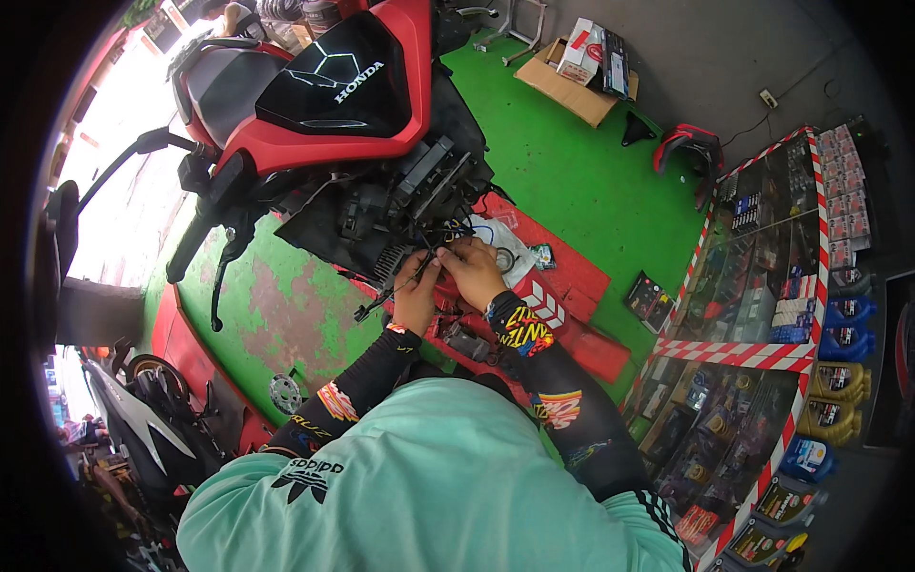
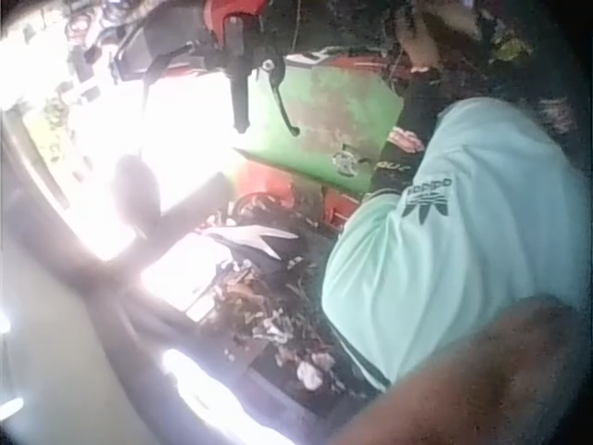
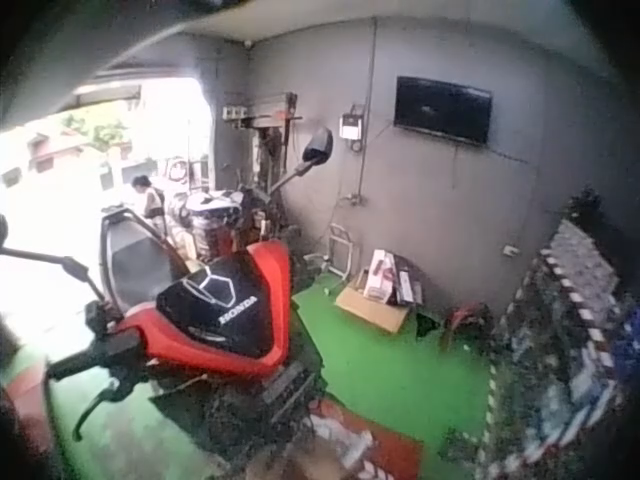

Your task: The person is repairing and taping electrical wiring on the front of a motorcycle.

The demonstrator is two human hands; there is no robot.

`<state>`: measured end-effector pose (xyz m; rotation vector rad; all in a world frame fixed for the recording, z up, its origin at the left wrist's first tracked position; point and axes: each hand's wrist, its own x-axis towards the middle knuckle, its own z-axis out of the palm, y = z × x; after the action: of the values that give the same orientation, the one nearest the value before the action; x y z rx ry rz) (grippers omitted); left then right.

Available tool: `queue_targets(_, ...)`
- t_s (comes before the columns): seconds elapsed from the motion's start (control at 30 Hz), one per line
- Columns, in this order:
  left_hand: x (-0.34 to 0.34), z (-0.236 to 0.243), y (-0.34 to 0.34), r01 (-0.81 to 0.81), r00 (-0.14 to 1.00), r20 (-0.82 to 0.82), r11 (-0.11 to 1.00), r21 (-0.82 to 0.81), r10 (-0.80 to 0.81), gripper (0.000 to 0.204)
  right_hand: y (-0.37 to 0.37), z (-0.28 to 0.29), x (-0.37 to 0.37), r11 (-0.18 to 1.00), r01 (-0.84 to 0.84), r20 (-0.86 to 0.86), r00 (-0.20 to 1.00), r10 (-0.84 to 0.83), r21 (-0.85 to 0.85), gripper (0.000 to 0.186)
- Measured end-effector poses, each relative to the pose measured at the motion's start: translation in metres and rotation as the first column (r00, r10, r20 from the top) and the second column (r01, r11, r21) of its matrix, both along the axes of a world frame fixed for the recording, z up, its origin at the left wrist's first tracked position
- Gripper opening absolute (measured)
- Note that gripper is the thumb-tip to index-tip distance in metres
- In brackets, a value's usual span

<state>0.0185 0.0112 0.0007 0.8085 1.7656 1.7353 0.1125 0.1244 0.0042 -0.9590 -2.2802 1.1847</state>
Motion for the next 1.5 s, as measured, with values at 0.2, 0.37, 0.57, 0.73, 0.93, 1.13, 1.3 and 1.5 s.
queue_targets(0.2,-0.002,-0.003,-0.002,-0.023,0.979,0.202,1.0,-0.01,0.024,0.022,-0.007,0.005,0.003,0.764,0.021,-0.284,0.922,-0.264,-0.645,0.017)
queue_targets(0.37,-0.002,-0.004,0.001,-0.047,0.955,0.294,0.999,0.007,0.043,0.02,-0.01,0.003,0.009,0.939,0.04,-0.451,0.87,-0.201,-0.342,0.02)
queue_targets(0.57,-0.006,-0.007,-0.003,-0.028,0.954,0.298,0.999,-0.031,0.036,0.021,-0.017,0.031,0.013,0.996,0.09,-0.182,0.98,-0.085,0.022,0.035)
queue_targets(0.73,-0.003,0.005,0.0,-0.032,0.969,0.246,0.999,-0.027,0.037,0.022,-0.013,0.032,0.018,0.998,0.012,-0.188,0.982,0.001,0.065,0.024)
queue_targets(0.93,-0.007,0.001,-0.002,-0.035,0.963,0.265,0.998,-0.048,0.047,0.021,-0.012,0.04,0.017,0.986,0.008,-0.175,0.984,0.021,0.166,0.016)
queue_targets(1.13,-0.012,-0.006,0.001,-0.054,0.933,0.356,0.998,-0.014,0.056,0.019,-0.017,0.048,0.025,0.906,-0.16,-0.203,0.946,0.254,0.391,0.009)
queue_targets(1.3,-0.01,0.002,0.0,-0.065,0.882,0.469,0.998,0.011,0.052,0.018,-0.031,0.043,0.03,0.834,-0.202,-0.118,0.946,0.302,0.513,0.013)
queue_targets(1.5,-0.01,0.005,-0.001,-0.068,0.792,0.61,0.997,0.04,0.029,0.023,-0.035,0.037,0.026,0.84,-0.137,-0.089,0.973,0.215,0.525,0.012)
